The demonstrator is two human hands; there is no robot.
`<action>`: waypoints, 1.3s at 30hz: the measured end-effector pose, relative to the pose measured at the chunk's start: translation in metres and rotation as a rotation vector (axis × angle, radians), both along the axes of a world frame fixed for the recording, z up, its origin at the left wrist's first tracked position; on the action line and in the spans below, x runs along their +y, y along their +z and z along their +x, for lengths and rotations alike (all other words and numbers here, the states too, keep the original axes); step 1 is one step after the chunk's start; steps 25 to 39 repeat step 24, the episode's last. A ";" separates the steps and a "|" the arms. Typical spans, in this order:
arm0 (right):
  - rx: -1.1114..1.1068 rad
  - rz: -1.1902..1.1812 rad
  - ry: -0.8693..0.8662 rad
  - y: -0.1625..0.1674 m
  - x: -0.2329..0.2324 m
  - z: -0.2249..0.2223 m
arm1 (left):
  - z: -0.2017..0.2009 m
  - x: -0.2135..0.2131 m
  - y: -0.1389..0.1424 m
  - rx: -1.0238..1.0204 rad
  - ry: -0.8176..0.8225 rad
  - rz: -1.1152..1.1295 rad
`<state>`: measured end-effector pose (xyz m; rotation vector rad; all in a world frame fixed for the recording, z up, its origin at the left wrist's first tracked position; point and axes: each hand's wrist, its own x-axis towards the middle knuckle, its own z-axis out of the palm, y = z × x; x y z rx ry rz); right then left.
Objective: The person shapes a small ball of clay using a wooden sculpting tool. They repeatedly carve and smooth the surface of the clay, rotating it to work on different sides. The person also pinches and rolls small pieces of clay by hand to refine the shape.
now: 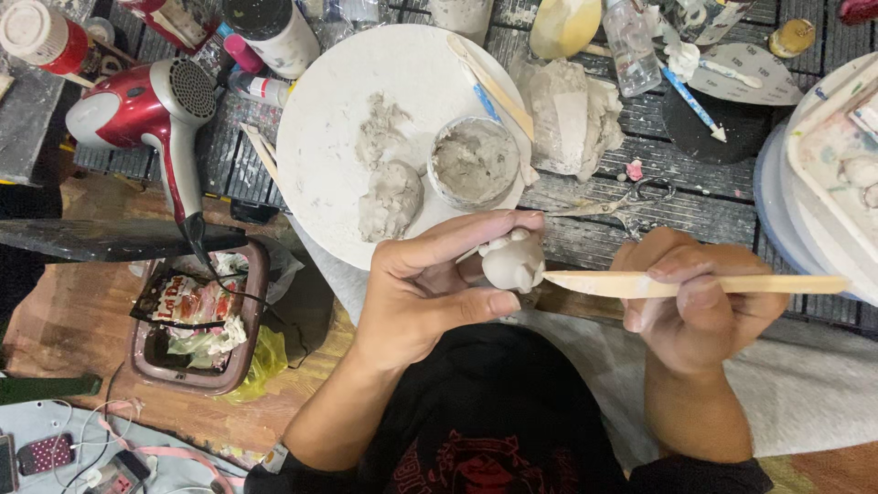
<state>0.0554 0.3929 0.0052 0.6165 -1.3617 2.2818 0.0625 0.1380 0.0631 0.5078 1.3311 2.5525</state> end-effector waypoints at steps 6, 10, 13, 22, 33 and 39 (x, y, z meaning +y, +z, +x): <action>0.033 0.024 0.037 0.004 0.000 0.001 | 0.000 0.000 -0.001 0.024 -0.007 0.011; -0.026 -0.027 0.014 0.007 -0.002 0.004 | 0.000 0.000 -0.002 0.025 -0.017 0.017; 0.032 0.050 0.025 0.008 -0.001 0.003 | 0.000 0.000 -0.002 0.039 -0.015 0.007; -0.021 0.007 0.022 0.014 -0.005 0.003 | 0.001 0.000 0.000 0.033 -0.013 -0.002; -0.010 0.010 0.029 0.024 0.004 0.004 | 0.000 0.000 0.000 0.038 -0.014 -0.005; -0.010 0.010 0.029 0.024 0.004 0.004 | 0.000 0.000 0.000 0.038 -0.014 -0.005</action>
